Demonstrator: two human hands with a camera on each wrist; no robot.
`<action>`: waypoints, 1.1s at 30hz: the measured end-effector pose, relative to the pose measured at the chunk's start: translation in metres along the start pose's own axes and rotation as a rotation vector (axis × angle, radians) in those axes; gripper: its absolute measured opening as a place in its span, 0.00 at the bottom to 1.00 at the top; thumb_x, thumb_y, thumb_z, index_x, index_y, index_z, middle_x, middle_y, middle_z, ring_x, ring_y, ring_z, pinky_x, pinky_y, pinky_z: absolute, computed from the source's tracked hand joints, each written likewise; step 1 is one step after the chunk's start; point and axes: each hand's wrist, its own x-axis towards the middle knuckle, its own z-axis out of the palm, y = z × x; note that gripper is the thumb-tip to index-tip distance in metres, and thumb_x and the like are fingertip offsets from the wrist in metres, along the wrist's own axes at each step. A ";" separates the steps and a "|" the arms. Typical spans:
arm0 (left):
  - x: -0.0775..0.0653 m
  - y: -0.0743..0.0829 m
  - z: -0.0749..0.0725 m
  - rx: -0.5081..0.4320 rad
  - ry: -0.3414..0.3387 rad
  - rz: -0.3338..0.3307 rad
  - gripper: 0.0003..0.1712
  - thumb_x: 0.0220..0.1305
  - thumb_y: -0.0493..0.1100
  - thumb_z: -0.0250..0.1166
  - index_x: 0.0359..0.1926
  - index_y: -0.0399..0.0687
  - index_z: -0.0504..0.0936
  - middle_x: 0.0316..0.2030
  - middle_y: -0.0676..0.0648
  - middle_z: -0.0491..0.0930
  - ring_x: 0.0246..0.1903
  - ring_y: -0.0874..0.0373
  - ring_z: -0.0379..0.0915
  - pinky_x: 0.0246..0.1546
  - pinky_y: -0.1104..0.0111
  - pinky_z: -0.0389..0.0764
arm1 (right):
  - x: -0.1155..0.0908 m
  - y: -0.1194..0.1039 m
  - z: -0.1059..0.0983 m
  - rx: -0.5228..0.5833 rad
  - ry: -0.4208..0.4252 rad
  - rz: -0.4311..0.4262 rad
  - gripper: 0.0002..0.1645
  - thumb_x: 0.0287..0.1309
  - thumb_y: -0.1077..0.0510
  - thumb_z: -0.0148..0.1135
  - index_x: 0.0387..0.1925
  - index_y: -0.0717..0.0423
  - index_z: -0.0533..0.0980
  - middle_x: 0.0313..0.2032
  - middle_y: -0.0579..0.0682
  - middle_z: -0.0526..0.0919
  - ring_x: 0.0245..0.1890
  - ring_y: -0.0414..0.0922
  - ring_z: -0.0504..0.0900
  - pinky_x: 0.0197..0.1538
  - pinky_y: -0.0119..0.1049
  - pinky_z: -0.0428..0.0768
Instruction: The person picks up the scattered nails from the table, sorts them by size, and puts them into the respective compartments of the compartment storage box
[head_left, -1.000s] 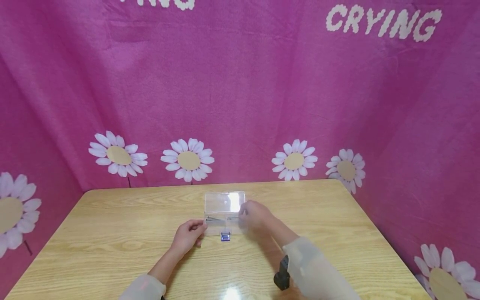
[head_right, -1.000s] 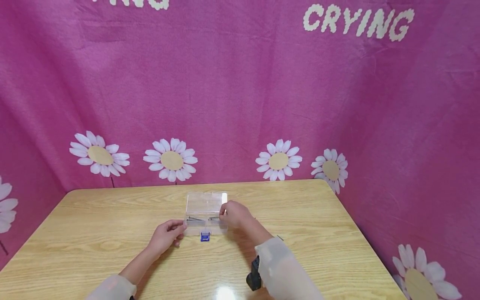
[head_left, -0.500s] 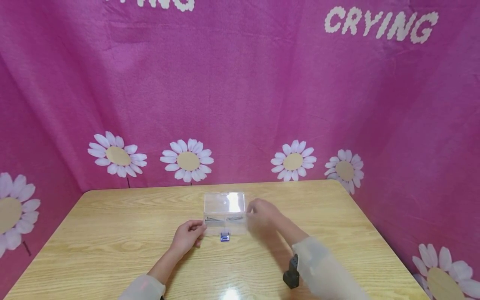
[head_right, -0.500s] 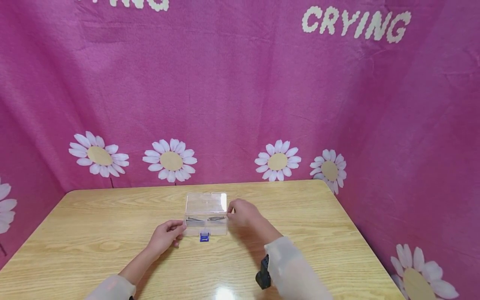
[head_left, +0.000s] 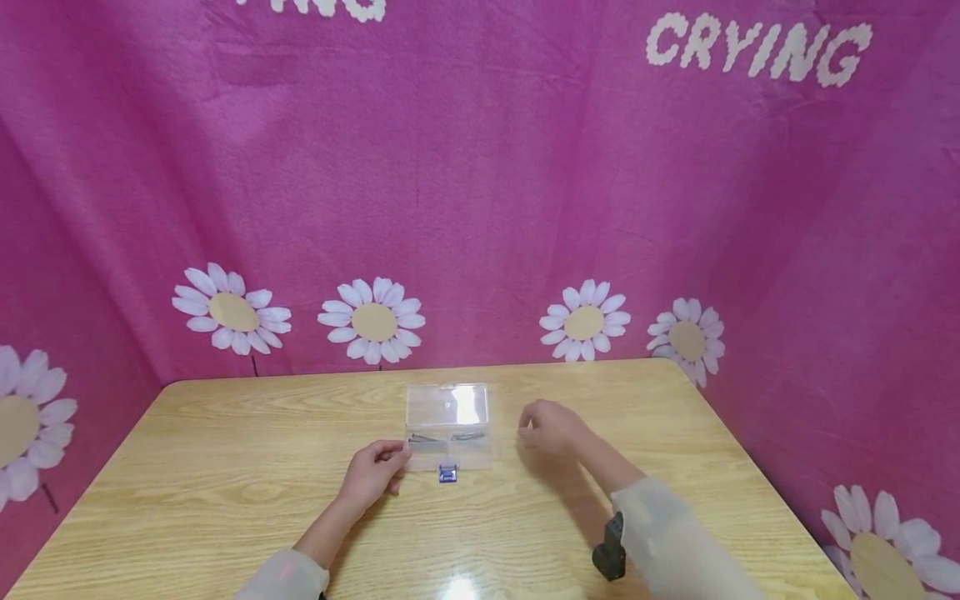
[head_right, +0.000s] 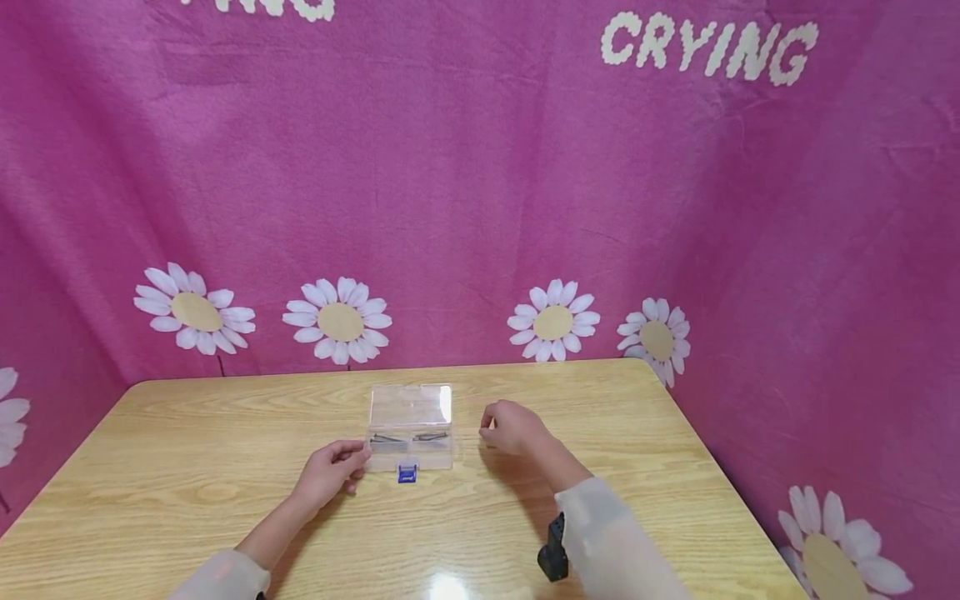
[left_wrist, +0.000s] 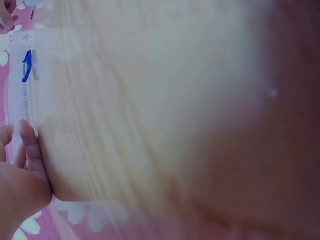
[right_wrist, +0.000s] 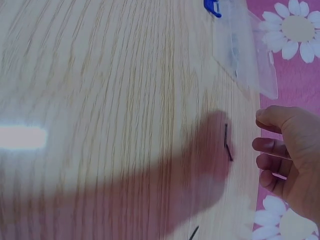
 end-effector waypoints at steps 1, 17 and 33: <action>0.000 0.000 0.000 0.000 0.000 -0.001 0.19 0.63 0.41 0.60 0.51 0.32 0.75 0.32 0.46 0.76 0.25 0.61 0.71 0.21 0.73 0.78 | -0.001 0.002 0.000 0.000 0.004 -0.003 0.04 0.54 0.59 0.62 0.30 0.54 0.80 0.26 0.46 0.79 0.29 0.41 0.74 0.36 0.37 0.78; 0.000 -0.001 -0.001 -0.018 -0.014 -0.015 0.21 0.64 0.42 0.60 0.53 0.32 0.74 0.34 0.44 0.76 0.27 0.60 0.72 0.23 0.72 0.79 | -0.029 0.032 -0.010 -0.041 0.016 0.017 0.04 0.51 0.59 0.60 0.29 0.54 0.80 0.28 0.46 0.81 0.32 0.42 0.77 0.43 0.42 0.79; 0.001 -0.001 -0.001 -0.017 -0.005 -0.008 0.21 0.64 0.42 0.60 0.53 0.31 0.74 0.33 0.45 0.76 0.26 0.61 0.72 0.22 0.72 0.78 | -0.057 0.064 -0.020 -0.069 -0.023 -0.045 0.04 0.51 0.58 0.61 0.26 0.54 0.78 0.23 0.43 0.79 0.25 0.39 0.75 0.35 0.39 0.78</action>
